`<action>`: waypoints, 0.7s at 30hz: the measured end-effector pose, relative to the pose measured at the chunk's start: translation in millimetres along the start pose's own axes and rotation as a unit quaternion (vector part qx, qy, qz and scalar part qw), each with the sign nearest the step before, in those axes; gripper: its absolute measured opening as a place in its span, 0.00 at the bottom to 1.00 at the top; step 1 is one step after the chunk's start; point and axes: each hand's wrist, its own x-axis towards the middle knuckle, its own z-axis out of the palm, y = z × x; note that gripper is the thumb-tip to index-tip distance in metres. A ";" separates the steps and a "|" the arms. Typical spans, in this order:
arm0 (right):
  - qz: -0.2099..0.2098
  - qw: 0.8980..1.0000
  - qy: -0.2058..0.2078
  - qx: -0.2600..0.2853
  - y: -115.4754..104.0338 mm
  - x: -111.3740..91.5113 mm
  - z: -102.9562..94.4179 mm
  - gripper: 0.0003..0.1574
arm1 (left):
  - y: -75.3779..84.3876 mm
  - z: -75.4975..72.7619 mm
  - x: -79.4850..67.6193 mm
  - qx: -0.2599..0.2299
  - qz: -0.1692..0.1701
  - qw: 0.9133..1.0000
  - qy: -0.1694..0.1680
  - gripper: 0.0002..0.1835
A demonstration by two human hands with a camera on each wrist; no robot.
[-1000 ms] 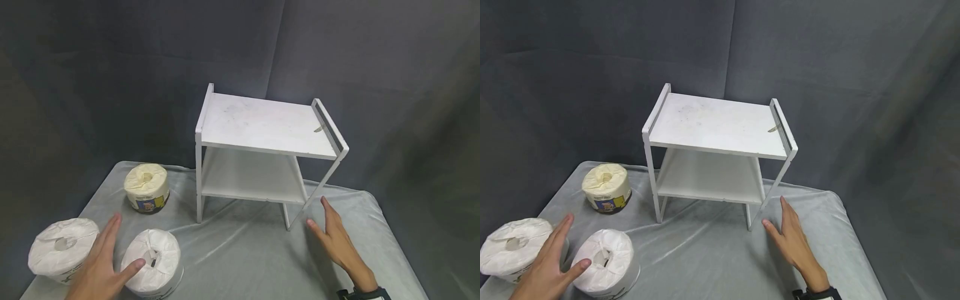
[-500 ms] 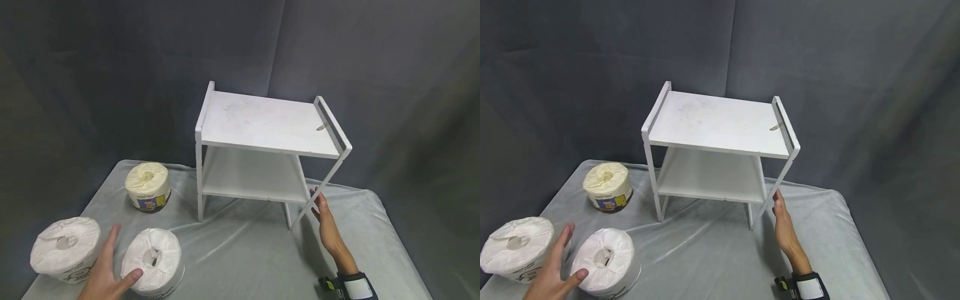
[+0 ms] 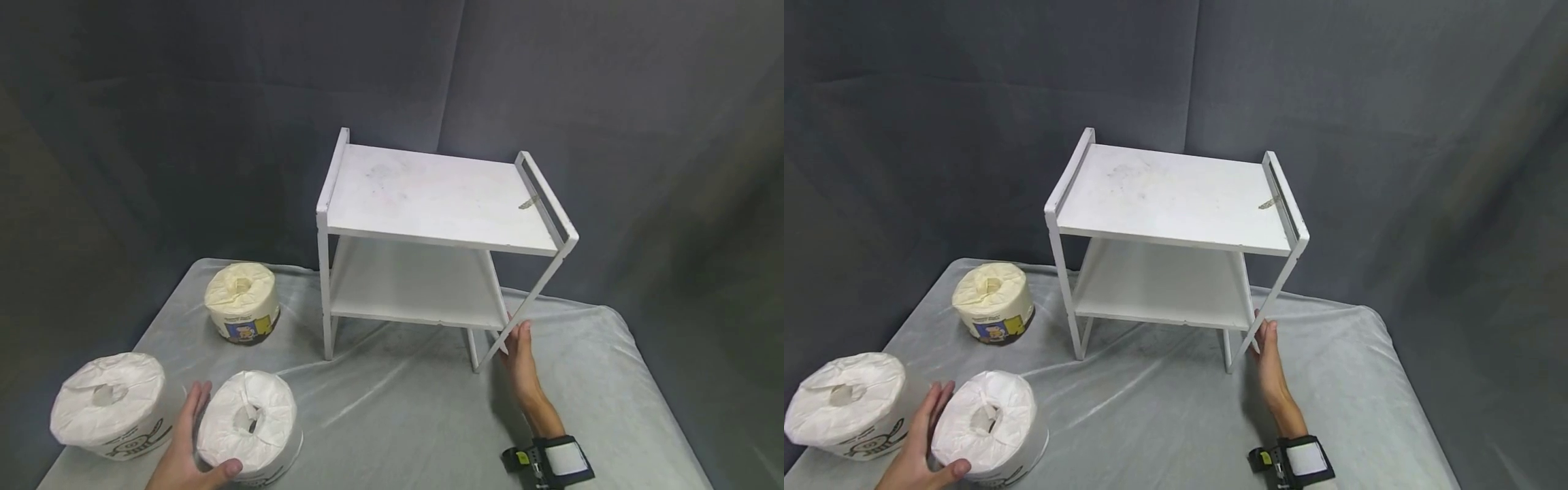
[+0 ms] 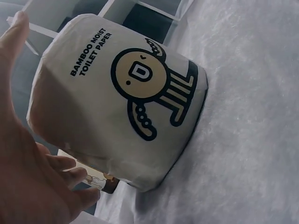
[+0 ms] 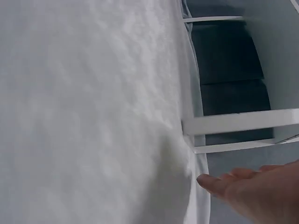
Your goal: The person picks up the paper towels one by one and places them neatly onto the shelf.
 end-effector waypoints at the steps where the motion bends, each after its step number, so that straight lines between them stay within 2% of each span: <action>1: 0.002 1.000 -0.001 0.008 0.7 0.6 0.9 0.52 | 0.2 0.3 0.1 -0.001 -0.004 1.000 -0.006 0.64; 6: 0.013 0.999 0.006 0.032 3.7 2.2 6.4 0.54 | -2.8 3.5 -0.4 -0.002 -0.011 1.000 -0.018 0.65; 10: 0.015 1.000 0.006 0.026 6.3 1.9 10.3 0.52 | -3.5 3.7 -0.6 0.008 -0.068 0.997 -0.036 0.66; 13: 0.015 1.000 0.002 0.020 7.6 0.8 12.9 0.50 | -3.4 2.4 0.1 0.013 -0.094 0.995 -0.044 0.67; 18: 0.024 0.999 -0.013 0.046 7.8 0.6 16.5 0.53 | -1.1 -0.5 2.8 0.021 -0.124 0.990 -0.062 0.67; 21: 0.038 0.997 -0.024 0.063 7.2 0.5 17.5 0.55 | 0.8 -0.4 3.9 -0.003 -0.137 0.988 -0.072 0.68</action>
